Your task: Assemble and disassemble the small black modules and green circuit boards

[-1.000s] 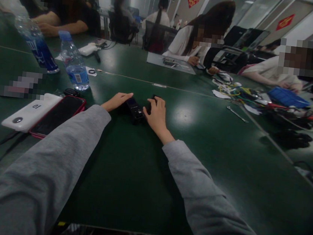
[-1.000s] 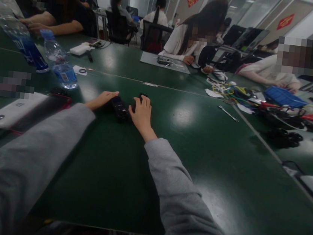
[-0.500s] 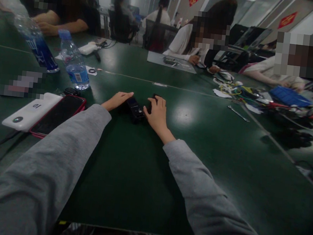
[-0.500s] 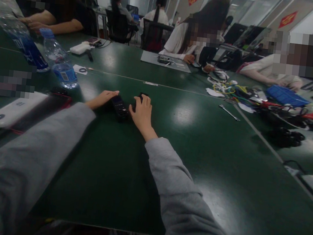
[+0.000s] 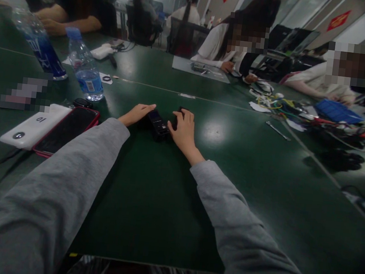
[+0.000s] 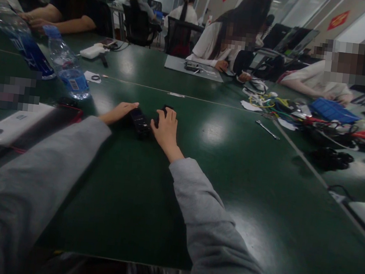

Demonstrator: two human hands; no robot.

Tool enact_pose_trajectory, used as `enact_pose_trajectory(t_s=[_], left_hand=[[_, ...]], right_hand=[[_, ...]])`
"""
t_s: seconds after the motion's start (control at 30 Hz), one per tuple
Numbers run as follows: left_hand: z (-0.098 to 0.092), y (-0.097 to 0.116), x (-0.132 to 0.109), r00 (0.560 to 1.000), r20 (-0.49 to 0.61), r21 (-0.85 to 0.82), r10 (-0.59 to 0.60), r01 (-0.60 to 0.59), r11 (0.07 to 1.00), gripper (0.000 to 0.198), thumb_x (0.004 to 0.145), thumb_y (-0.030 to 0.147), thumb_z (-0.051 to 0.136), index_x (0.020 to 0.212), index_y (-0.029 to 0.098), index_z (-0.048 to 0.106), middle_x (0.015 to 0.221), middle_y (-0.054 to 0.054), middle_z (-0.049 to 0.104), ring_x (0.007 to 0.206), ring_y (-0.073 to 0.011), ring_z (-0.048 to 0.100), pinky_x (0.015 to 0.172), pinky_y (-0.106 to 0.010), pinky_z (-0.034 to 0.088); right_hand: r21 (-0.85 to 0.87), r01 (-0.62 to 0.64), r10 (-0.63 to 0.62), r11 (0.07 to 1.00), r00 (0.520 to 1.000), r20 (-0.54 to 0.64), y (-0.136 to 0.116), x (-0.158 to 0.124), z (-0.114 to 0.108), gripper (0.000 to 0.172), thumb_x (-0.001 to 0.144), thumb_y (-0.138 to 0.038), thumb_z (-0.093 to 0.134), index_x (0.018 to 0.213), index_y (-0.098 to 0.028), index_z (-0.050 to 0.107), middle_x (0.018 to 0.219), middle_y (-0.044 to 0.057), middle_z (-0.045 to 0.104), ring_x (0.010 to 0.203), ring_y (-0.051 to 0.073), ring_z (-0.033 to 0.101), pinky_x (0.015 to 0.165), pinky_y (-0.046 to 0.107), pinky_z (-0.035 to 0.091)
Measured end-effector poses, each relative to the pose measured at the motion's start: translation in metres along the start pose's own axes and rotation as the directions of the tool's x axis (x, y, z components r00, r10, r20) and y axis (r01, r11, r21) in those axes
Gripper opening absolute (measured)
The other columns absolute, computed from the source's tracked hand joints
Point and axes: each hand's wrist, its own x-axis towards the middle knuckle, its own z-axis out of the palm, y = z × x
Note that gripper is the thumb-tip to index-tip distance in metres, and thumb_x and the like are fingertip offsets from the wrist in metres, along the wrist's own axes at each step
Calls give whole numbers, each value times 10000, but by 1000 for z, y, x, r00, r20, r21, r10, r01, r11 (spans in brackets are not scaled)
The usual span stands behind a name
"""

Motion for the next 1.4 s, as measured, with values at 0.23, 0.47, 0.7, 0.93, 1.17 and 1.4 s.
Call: enact_pose_trajectory(t_s=[0.23,0.47,0.7,0.93,1.17,1.4], left_hand=[[0,4,-2,1000,-5,38,3,-3,999,581,851,671,420,786,146,658,773,-62,644,751,-186,553,741,-319,412],[0,0,1,1000,-6,47,3,-3,999,592,854,670,414,815,137,669,790,-63,657,773,-186,565,746,-305,410],[0,0,0,1000,4,16,-2,2,1000,588,854,667,429,854,137,684,844,-72,672,810,-199,581,775,-320,420],[0,0,0,1000,10,-4,-10,10,1000,582,856,667,429,832,139,675,831,-68,664,807,-199,570,789,-326,421],[-1,-1,1,1000,2,-17,-19,19,1000,593,836,694,443,813,150,679,812,-60,667,791,-200,575,791,-332,424],[-3,-4,0,1000,2,-33,19,-18,999,617,824,712,443,862,153,702,878,-70,690,861,-219,592,857,-341,425]], right_hand=[[-6,6,-6,1000,1000,-6,1,0,2,381,905,-319,539,1249,-155,541,1334,174,432,1301,328,349,979,507,445],[2,10,-10,1000,1000,-15,1,1,2,372,899,-306,545,1237,-150,549,1320,178,442,1285,333,360,966,510,444],[-2,7,-7,1000,1000,-6,2,1,2,386,904,-315,548,1250,-145,541,1336,178,427,1301,332,346,982,517,443],[39,4,-5,999,1000,12,1,1,-2,387,903,-302,537,1262,-157,533,1355,164,421,1324,320,341,1009,533,440],[42,-73,73,996,997,6,-4,-6,-7,513,895,-276,542,1387,-168,448,1508,166,266,1417,346,241,1111,570,342],[220,-56,27,974,991,133,-3,-28,-38,543,896,-258,521,1427,-205,414,1573,117,198,1368,300,384,1084,473,437]])
